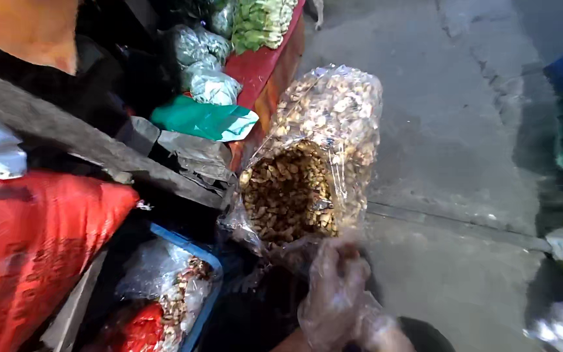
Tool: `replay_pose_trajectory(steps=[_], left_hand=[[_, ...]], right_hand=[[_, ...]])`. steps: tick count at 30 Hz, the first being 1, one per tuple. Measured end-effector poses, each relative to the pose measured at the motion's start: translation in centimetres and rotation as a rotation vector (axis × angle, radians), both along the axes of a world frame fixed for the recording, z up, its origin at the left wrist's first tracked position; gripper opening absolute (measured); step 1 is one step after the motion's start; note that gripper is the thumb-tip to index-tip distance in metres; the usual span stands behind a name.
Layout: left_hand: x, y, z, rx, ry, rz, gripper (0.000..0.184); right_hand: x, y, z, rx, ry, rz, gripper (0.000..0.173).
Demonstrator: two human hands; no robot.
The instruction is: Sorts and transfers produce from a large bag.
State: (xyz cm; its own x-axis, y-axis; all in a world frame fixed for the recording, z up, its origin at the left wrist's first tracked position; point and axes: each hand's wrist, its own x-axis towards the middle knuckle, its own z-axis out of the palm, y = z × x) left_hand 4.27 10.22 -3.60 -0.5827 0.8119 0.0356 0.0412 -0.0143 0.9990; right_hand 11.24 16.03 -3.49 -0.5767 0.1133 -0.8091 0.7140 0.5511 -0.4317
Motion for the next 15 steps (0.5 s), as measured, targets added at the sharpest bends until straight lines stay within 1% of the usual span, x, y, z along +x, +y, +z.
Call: replay_pose_trajectory(steps=[2, 4, 6, 7, 9, 11, 12, 14, 15], left_hand=[[-0.7, 1.3, -1.0, -0.117, -0.056, 0.01, 0.031], [-1.6, 2.8, -1.7, -0.161, -0.095, 0.073, 0.027], [-2.0, 3.8, -2.3, -0.184, -0.134, 0.121, 0.024], [-2.1, 4.3, -2.2, -0.228, -0.164, 0.134, 0.023], [-2.6, 5.5, -1.3, -0.367, -0.237, 0.138, 0.023], [-3.4, 6.5, -0.4, -0.485, -0.273, 0.122, 0.025], [-3.7, 7.0, -0.4, -0.519, -0.275, 0.131, 0.026], [-4.0, 7.0, -1.4, -0.574, -0.29, 0.163, 0.029], [-3.7, 6.5, -2.0, -0.599, -0.295, 0.193, 0.03]], right_hand=[[-1.5, 1.6, 1.2, -0.06, -0.05, -0.032, 0.041], [-2.7, 2.8, 1.7, -0.103, -0.067, -0.116, 0.04], [-2.7, 3.0, 0.6, -0.11, -0.026, -0.196, 0.04], [-2.8, 3.1, 0.3, -0.109, -0.012, -0.219, 0.04], [-3.5, 3.7, 0.8, -0.112, -0.052, -0.204, 0.042], [-5.0, 5.0, 2.5, -0.186, -0.143, -0.105, 0.044], [-5.2, 5.3, 2.7, -0.216, -0.144, -0.068, 0.044], [-3.9, 4.4, 1.2, -0.224, -0.058, -0.165, 0.043], [-3.4, 4.0, 0.6, -0.223, -0.06, -0.191, 0.045]])
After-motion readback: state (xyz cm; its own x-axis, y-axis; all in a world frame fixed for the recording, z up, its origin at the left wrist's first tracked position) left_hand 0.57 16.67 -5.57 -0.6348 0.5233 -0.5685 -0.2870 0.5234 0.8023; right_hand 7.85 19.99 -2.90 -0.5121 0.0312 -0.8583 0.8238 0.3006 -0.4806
